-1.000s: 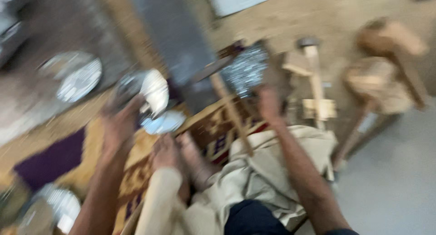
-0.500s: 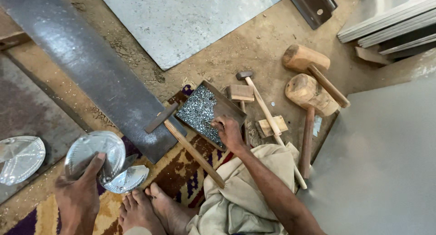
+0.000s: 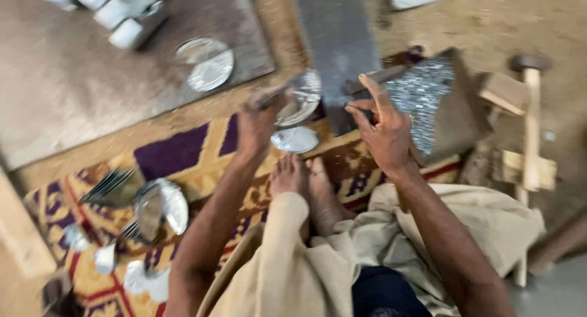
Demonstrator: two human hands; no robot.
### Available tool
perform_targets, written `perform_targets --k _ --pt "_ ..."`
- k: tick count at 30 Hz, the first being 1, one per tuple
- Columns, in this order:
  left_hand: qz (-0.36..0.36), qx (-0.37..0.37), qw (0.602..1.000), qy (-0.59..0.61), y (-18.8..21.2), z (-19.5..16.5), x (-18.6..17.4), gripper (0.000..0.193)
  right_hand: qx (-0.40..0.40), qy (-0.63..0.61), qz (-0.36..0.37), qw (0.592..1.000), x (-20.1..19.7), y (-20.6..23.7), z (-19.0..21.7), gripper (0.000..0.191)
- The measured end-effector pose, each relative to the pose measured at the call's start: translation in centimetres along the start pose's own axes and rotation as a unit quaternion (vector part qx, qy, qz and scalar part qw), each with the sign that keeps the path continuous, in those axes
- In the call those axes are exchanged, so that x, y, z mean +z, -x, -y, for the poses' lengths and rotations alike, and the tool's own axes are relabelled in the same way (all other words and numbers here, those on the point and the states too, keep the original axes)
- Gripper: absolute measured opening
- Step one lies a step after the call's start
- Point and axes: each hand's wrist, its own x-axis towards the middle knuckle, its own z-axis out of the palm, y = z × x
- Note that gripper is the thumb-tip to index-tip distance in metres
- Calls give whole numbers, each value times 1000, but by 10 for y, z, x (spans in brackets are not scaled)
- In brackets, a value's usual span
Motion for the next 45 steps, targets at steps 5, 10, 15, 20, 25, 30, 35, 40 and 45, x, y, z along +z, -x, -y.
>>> perform_targets --k 5,10,15,20,25,30,35,40,45 --pt "-29 -98 992 -73 4 -19 11 36 67 71 41 994 10 -2 17 77" --pt "-7 -99 994 -35 4 -19 22 34 55 100 -29 993 -10 48 5 77" --pt "-3 -154 987 -55 1 -10 38 37 307 29 63 949 -23 78 -16 47" --pt "8 -111 993 28 -4 9 44 36 491 -124 88 858 -48 89 -8 31" --pt "6 -117 992 49 -9 20 45 33 447 -200 110 865 -55 92 3 23" --pt "-1 -44 998 -47 -4 16 51 30 444 -233 109 858 -56 98 15 43" --pt "-6 -33 994 -108 -1 14 53 29 328 -223 87 914 -65 98 28 44" --pt "-13 15 990 -137 -5 18 52 29 282 -71 181 939 -57 83 22 49" --pt "-37 -45 981 -185 -8 21 54 27 352 -113 162 915 -62 89 27 55"
